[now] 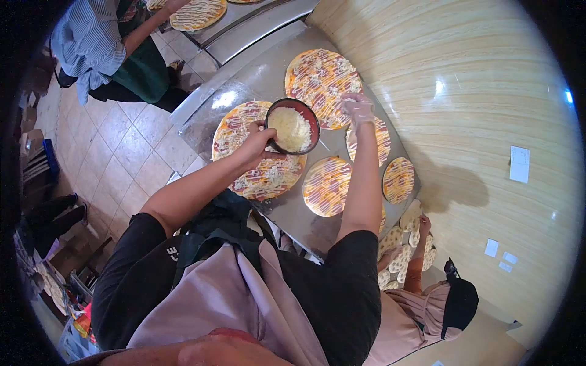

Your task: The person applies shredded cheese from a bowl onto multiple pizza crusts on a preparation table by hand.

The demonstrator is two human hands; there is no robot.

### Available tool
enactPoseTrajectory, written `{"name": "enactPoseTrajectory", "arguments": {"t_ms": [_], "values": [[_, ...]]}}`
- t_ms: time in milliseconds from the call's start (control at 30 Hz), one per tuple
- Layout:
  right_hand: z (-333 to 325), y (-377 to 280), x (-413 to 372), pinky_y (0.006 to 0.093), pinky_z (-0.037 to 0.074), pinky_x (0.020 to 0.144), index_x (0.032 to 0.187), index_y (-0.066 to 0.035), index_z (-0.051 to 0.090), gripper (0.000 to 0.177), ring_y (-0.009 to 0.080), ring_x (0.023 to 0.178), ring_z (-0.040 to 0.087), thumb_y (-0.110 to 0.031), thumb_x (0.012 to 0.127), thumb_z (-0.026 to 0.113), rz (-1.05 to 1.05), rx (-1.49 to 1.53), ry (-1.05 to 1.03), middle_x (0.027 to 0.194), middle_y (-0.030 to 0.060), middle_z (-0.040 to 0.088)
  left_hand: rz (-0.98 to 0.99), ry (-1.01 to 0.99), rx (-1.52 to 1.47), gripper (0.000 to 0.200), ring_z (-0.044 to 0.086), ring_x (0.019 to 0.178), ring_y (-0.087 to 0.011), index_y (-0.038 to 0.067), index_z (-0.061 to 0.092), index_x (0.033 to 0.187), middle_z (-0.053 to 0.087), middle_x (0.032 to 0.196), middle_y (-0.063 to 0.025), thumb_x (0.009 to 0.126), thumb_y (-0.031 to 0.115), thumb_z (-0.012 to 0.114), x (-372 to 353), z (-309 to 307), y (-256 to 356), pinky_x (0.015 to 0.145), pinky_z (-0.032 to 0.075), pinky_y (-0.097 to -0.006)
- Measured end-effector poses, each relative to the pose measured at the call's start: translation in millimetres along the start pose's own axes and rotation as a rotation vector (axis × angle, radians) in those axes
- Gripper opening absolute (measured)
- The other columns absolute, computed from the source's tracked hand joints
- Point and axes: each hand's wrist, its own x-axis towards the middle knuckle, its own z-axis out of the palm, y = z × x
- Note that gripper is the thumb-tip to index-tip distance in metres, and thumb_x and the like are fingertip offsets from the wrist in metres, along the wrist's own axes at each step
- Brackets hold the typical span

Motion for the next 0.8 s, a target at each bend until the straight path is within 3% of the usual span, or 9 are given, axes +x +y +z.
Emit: {"name": "enactPoseTrajectory", "arguments": {"t_ms": [167, 300, 367, 433, 467, 567, 600, 667, 800], "values": [[-21.8, 89.8, 88.1, 0.0263, 0.05, 0.058, 0.095, -0.004, 0.067, 0.023, 0.0121, 0.067, 0.06, -0.007, 0.072, 0.069, -0.064, -0.292, 0.108, 0.084, 0.0073, 0.065, 0.04, 0.027, -0.034, 0.062, 0.052, 0.093, -0.0278, 0.006, 0.016, 0.123, 0.037, 0.11, -0.0184, 0.072, 0.002, 0.052, -15.5, -15.8, -1.8, 0.066, 0.058, -0.047], [2.4, 75.1, 103.2, 0.0264, 0.051, 0.059, 0.09, -0.008, 0.07, 0.019, 0.0124, 0.066, 0.061, -0.012, 0.071, 0.071, -0.008, -0.488, 0.043, 0.079, 0.0057, 0.066, 0.026, 0.011, -0.043, 0.066, 0.048, 0.098, -0.0237, 0.008, 0.013, 0.13, 0.038, 0.109, -0.0142, 0.075, 0.001, 0.049, -31.9, -30.5, -4.2, 0.073, 0.055, -0.0524], [16.8, 61.3, 108.8, 0.0267, 0.051, 0.056, 0.084, -0.007, 0.071, 0.016, 0.0136, 0.063, 0.061, -0.016, 0.071, 0.071, -0.034, -0.492, 0.034, 0.078, 0.006, 0.066, 0.036, 0.028, -0.055, 0.066, 0.049, 0.095, -0.0245, 0.01, 0.016, 0.128, 0.039, 0.104, -0.0148, 0.073, 0.002, 0.052, -39.7, -38.7, -7.6, 0.073, 0.056, -0.0498], [22.7, 50.1, 121.8, 0.0296, 0.052, 0.06, 0.083, -0.012, 0.072, 0.018, 0.017, 0.067, 0.064, -0.026, 0.073, 0.069, -0.343, -0.813, 0.072, 0.081, 0.0067, 0.068, 0.027, 0.051, -0.056, 0.065, 0.049, 0.095, -0.0233, 0.01, 0.016, 0.128, 0.04, 0.102, -0.0145, 0.074, 0.002, 0.052, -48.3, -44.7, -7.6, 0.073, 0.056, -0.0483], [25.6, 40.0, 133.2, 0.0316, 0.052, 0.07, 0.086, -0.019, 0.073, 0.019, 0.0209, 0.075, 0.065, -0.031, 0.072, 0.067, -0.271, -0.867, 0.103, 0.088, 0.0068, 0.069, 0.021, 0.064, -0.044, 0.065, 0.05, 0.095, -0.023, 0.01, 0.017, 0.128, 0.041, 0.101, -0.0141, 0.074, 0.003, 0.051, -51.6, -48.1, -8.2, 0.071, 0.056, -0.0463], [20.9, 54.9, 210.5, 0.035, 0.048, 0.082, 0.093, -0.021, 0.071, 0.021, 0.0244, 0.091, 0.064, -0.029, 0.076, 0.062, -0.07, -0.629, 0.051, 0.095, 0.0072, 0.068, 0.036, 0.074, -0.045, 0.064, 0.05, 0.095, -0.0233, 0.011, 0.017, 0.128, 0.042, 0.1, -0.0135, 0.074, 0.003, 0.051, -56.9, -59.4, -14.0, 0.07, 0.056, -0.0451], [25.5, 40.0, 205.8, 0.035, 0.048, 0.082, 0.093, -0.021, 0.071, 0.021, 0.0244, 0.091, 0.064, -0.029, 0.076, 0.062, -0.073, -0.629, 0.039, 0.095, 0.0072, 0.068, 0.038, 0.1, -0.026, 0.063, 0.051, 0.094, -0.0235, 0.011, 0.017, 0.128, 0.042, 0.1, -0.0133, 0.074, 0.003, 0.05, -60.6, -59.3, -12.7, 0.07, 0.056, -0.0442], [28.4, -2.8, 186.5, 0.0369, 0.048, 0.083, 0.092, -0.018, 0.07, 0.026, 0.0273, 0.094, 0.063, -0.033, 0.078, 0.055, -0.175, -1.117, 0.147, 0.099, 0.0114, 0.066, 0.037, 0.114, -0.051, 0.063, 0.051, 0.094, -0.0234, 0.011, 0.017, 0.127, 0.042, 0.1, -0.0133, 0.074, 0.003, 0.05, -61.1, -63.9, -16.6, 0.071, 0.056, -0.0442], [4.9, 13.6, 198.6, 0.0396, 0.048, 0.085, 0.094, -0.017, 0.069, 0.029, 0.0299, 0.096, 0.062, -0.035, 0.079, 0.052, -0.224, -1.01, 0.09, 0.104, 0.0112, 0.064, 0.04, 0.104, -0.095, 0.063, 0.051, 0.094, -0.0231, 0.011, 0.017, 0.127, 0.042, 0.1, -0.013, 0.074, 0.003, 0.051, -63.9, -65.5, -16.3, 0.072, 0.056, -0.0447]]}}
